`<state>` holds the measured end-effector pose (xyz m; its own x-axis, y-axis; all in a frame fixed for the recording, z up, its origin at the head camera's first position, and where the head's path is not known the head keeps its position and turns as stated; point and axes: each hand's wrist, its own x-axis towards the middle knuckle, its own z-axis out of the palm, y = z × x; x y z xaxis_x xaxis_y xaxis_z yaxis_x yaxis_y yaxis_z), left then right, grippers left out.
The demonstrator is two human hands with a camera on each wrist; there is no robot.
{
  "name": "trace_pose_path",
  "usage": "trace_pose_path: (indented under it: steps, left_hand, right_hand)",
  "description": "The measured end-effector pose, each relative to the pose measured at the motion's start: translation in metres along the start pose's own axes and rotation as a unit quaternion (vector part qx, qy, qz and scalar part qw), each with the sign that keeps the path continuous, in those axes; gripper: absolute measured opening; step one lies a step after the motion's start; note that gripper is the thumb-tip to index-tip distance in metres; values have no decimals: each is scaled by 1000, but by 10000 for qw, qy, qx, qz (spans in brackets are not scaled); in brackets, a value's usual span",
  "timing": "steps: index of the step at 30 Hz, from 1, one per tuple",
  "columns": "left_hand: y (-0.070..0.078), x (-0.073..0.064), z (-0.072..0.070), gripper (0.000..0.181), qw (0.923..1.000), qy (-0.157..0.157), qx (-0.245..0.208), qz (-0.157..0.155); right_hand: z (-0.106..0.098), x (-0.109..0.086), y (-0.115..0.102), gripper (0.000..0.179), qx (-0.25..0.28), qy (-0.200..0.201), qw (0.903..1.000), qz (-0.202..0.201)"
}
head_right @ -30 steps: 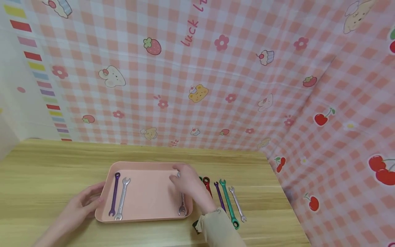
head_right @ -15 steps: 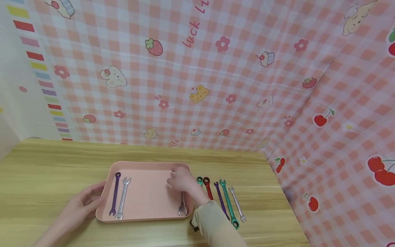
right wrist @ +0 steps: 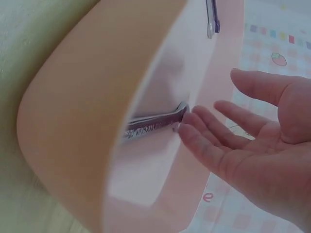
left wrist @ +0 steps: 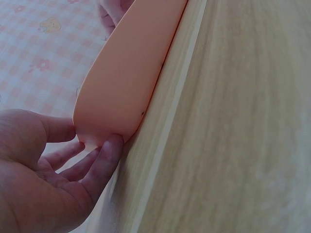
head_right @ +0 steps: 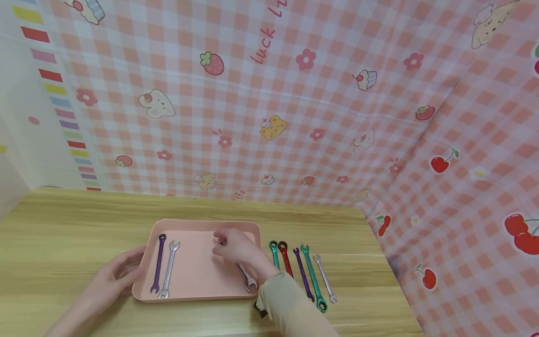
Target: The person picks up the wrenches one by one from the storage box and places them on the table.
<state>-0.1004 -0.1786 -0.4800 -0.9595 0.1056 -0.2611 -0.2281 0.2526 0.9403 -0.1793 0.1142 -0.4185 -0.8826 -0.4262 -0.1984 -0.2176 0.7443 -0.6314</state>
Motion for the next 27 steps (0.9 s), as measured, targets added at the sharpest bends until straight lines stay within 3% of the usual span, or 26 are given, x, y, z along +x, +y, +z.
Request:
trace_pose_path:
  steps: [7, 11, 15, 21, 27]
  left_hand:
    - [1, 1, 0, 58, 10000, 32, -2, -24]
    - [2, 1, 0, 58, 10000, 51, 32, 4]
    - [3, -1, 1, 59, 10000, 63, 37, 23]
    - [3, -2, 2, 59, 10000, 83, -10, 55]
    - [3, -1, 1, 57, 9999, 115, 44, 55]
  right_hand:
    - [-2, 11, 1, 32, -198, 111, 9997, -28]
    - [-1, 15, -1, 30, -143, -59, 9994, 315]
    - [3, 18, -8, 40, -131, -178, 9974, 688]
    - [5, 23, -18, 38, -576, -328, 9957, 652]
    - [10, 29, -18, 32, -631, -296, 9962, 526]
